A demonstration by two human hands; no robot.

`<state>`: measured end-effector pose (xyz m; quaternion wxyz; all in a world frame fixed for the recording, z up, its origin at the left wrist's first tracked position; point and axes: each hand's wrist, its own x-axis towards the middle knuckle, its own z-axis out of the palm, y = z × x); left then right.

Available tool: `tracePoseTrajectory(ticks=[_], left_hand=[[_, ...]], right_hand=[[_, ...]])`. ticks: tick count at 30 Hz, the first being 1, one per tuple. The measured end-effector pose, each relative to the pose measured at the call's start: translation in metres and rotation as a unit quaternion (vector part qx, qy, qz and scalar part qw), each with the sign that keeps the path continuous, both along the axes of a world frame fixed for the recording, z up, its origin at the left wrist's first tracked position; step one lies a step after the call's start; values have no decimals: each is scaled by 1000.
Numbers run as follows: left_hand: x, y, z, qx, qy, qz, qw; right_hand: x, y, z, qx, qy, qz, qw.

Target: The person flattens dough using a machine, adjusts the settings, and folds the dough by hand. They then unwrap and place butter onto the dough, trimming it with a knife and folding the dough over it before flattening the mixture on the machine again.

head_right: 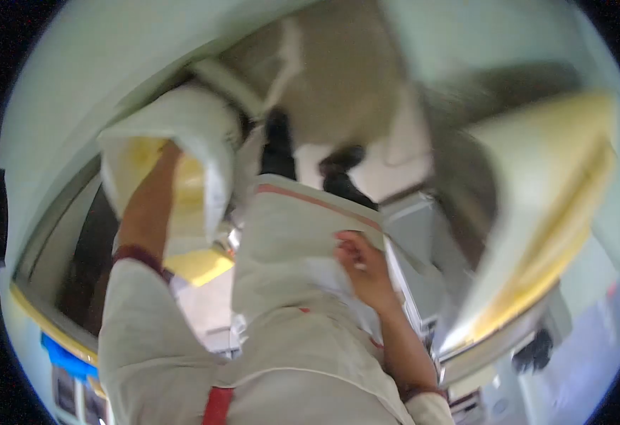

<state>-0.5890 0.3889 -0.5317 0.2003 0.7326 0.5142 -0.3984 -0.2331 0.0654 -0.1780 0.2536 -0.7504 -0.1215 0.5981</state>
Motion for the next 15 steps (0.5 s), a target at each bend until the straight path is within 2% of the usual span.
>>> tracePoseTrajectory(ticks=[2, 5, 6, 7, 8, 10, 11, 13, 15], left_hand=[[-33, 17, 0, -27, -56, -29, 998], [-79, 44, 7, -66, -160, -28, 984], [-50, 49, 69, -89, -150, -16, 985], [12, 36, 172, -99, -169, 2, 981], [27, 38, 212, -83, -212, -4, 974], [32, 49, 257, 6, -352, 140, 926], [71, 50, 294, 40, -412, 155, 897], [179, 8, 401, 91, -532, 186, 821], [275, -24, 465, 100, -598, 92, 789]], right_hand=[[8, -3, 25, 72, -22, 21, 997], [30, -22, 88, 71, -22, -17, 997], [41, -32, 108, 84, -21, -30, 996], [52, -43, 126, 103, -17, -40, 994], [63, -59, 143, 120, -40, -64, 990], [63, -87, 169, 159, -81, -103, 979], [70, -106, 181, 166, -94, -134, 973], [81, -143, 197, 176, -122, -194, 957], [91, -189, 209, 194, -173, -261, 930]])
